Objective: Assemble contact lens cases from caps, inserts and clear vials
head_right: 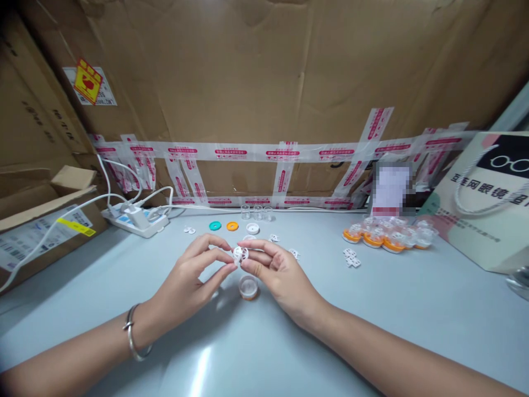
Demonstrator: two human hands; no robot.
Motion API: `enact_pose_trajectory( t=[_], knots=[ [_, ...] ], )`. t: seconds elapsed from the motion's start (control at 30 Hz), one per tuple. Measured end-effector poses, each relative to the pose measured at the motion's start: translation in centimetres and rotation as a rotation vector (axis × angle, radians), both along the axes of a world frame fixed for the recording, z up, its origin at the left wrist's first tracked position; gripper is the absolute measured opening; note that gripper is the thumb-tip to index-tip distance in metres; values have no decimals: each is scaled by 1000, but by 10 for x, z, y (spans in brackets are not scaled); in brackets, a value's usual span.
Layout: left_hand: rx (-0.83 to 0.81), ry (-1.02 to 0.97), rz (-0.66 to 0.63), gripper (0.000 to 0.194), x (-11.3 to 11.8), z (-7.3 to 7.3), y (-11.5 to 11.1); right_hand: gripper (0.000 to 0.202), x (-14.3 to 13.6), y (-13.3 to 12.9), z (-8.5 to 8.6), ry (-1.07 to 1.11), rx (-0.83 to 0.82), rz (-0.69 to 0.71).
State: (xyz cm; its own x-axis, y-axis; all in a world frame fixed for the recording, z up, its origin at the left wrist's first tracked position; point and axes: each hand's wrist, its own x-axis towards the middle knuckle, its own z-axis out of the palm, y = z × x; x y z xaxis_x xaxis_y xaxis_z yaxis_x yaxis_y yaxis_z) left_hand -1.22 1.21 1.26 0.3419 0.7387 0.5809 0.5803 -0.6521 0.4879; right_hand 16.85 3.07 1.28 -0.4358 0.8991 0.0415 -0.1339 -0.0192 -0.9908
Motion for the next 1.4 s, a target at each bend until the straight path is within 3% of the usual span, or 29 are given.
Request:
enact_pose_trajectory(
  t=[0.57, 1.03, 1.23, 1.4],
  knots=[
    [-11, 155, 37, 11, 4, 1, -4, 29, -6, -5, -2, -17, 10, -35],
    [-101, 187, -99, 16, 2, 2, -4, 17, -5, -2, 2, -105, 94, -64],
    [-187, 157, -168, 20, 2, 7, -5, 22, -3, -3, 6, -56, -3, 61],
    [-292, 78, -195, 10, 3, 11, -8, 20, -3, -4, 4, -13, -87, 56]
  ],
)
